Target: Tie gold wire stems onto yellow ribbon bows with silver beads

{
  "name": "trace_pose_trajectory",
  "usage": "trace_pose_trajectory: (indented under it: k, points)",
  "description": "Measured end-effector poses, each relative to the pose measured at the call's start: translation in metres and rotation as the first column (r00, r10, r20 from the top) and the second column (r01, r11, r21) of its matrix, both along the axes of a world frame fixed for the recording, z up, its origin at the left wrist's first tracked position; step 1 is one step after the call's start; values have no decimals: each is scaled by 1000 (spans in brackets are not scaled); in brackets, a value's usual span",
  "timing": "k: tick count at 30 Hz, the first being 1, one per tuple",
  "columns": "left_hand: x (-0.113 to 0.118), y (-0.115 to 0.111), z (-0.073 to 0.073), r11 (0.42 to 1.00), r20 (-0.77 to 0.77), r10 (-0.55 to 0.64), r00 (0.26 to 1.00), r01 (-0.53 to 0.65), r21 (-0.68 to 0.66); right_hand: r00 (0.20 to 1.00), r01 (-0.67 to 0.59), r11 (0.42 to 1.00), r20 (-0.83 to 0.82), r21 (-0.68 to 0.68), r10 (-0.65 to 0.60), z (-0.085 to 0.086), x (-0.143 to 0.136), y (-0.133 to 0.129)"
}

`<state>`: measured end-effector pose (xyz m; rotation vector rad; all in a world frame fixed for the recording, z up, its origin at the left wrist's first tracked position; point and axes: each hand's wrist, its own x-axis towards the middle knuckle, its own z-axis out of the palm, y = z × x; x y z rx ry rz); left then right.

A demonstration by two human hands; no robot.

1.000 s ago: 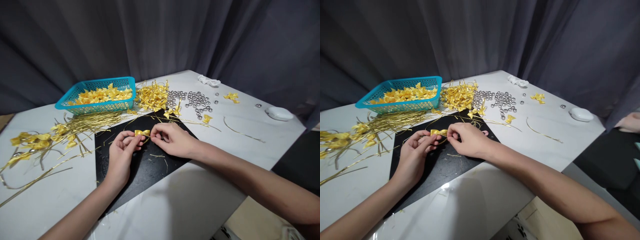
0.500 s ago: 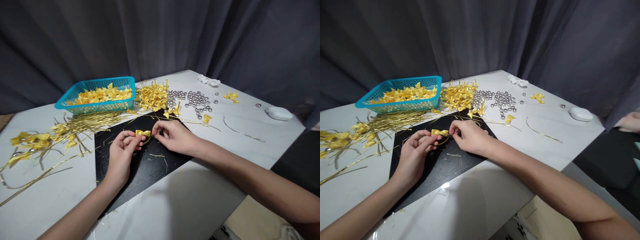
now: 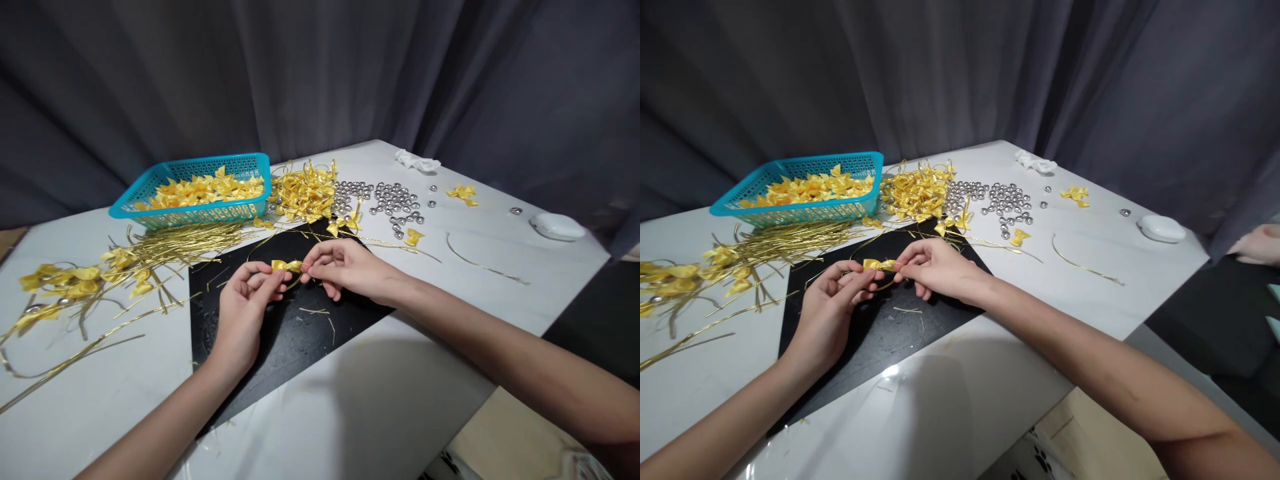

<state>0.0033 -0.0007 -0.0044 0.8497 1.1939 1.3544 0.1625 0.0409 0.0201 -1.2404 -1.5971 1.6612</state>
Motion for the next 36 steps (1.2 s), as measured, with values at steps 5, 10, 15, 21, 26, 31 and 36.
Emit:
trace_pose_trajectory:
  k: [5,10,15,21,26,31,36]
  points:
    - [-1,-1,-2,999,-43,-32,999,34,32,990,1,994,-142,-107,-17,2,0,-1]
    - [1,-2,-2,992,-143,-99,985,109,69,974,-27,999,-226,-19,22,-3,0,-4]
    - [2,-3,-1,985,-238,-136,962,157,73,959,-104,992,-257,65,117,-3,0,-6]
    - [3,-3,-1,986,-253,-129,959,151,71,947,-106,994,-304,20,107,2,1,-5]
    - [4,-3,1,988,-255,-131,958,148,50,943,-17,996,-331,86,44,0,2,-4]
    - [4,-2,2,990,-253,-125,959,138,35,938,212,960,-313,180,-149,1,5,-1]
    - [5,-2,2,990,-264,-128,956,140,29,924,285,927,-328,244,-198,5,7,1]
